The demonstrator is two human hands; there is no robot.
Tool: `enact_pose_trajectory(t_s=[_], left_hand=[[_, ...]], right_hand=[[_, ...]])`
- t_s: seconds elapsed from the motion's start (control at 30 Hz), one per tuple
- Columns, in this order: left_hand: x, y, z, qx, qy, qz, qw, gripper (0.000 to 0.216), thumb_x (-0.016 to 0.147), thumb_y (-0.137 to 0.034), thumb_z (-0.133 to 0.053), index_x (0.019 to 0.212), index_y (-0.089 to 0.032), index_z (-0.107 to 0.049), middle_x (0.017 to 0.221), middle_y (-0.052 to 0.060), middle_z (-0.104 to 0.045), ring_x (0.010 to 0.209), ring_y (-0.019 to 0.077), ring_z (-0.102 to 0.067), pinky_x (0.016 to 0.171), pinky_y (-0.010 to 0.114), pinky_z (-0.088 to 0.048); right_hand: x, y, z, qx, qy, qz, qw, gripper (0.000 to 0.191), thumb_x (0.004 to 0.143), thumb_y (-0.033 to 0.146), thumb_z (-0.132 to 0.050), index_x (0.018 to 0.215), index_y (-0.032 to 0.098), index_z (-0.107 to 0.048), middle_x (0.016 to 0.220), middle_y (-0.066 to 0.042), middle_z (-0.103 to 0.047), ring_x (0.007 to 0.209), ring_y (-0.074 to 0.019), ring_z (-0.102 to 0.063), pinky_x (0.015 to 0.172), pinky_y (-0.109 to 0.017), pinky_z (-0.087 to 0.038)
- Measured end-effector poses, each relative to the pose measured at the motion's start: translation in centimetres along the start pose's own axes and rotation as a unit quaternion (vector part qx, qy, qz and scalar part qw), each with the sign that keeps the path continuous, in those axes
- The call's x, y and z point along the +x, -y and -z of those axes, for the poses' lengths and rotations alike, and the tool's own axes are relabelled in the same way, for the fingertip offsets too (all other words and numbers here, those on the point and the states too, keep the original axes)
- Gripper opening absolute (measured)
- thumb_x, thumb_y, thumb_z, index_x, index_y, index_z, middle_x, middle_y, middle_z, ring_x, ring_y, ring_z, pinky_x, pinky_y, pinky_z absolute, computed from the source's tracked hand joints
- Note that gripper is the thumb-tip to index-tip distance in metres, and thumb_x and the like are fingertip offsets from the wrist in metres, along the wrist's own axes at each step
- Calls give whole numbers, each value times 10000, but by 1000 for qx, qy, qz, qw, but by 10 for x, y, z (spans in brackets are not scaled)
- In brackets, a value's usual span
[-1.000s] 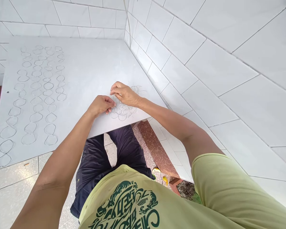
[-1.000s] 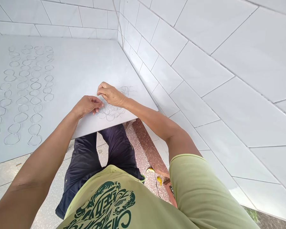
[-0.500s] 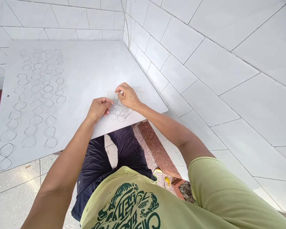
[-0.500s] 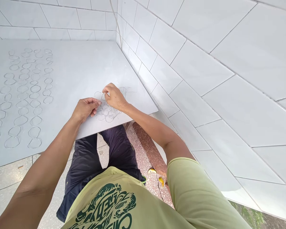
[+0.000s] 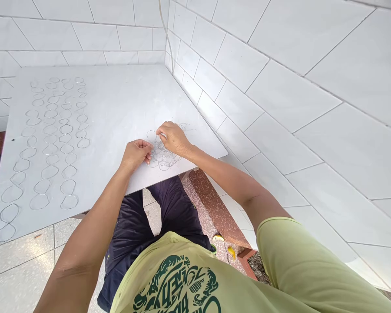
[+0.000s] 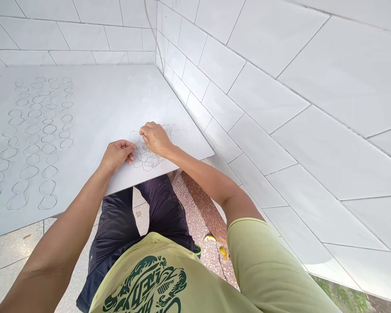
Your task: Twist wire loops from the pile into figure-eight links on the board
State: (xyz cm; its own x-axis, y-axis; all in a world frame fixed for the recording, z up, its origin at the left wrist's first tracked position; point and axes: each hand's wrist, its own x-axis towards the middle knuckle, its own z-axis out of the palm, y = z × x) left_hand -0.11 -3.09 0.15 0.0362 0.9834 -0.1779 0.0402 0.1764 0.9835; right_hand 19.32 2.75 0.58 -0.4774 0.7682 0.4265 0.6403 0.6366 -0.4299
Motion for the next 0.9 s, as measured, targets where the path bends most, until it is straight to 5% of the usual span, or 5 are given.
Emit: enact_pose_trajectory(t_s=[0.33, 0.53, 0.9], left_hand=[[-10, -4, -7, -54, 5, 21, 998, 136, 829, -164, -805, 866, -138, -676, 668, 12, -653, 497, 121, -605, 446, 245, -483], [-11, -4, 0, -103, 57, 20, 993, 154, 899, -240, -776, 957, -112, -715, 708, 23, -680, 521, 112, -624, 441, 231, -488], [-14, -5, 0, -125, 39, 34, 991, 165, 885, -89, -699, 1047, -98, -728, 753, 59, -741, 580, 141, -697, 490, 231, -560]], right_hand=[[1, 5, 6, -32, 39, 30, 998, 212, 954, 15, -479, 938, 218, -540, 1015, -92, -649, 1010, -267, -564, 790, -386, -430], [2, -2, 9, 7, 43, 69, 997, 207, 934, 32, -458, 906, 222, -536, 968, -76, -632, 966, -249, -551, 814, -377, -429], [0, -6, 10, 14, 32, 86, 996, 185, 950, 46, -453, 950, 189, -571, 981, -88, -638, 946, -232, -545, 814, -347, -411]])
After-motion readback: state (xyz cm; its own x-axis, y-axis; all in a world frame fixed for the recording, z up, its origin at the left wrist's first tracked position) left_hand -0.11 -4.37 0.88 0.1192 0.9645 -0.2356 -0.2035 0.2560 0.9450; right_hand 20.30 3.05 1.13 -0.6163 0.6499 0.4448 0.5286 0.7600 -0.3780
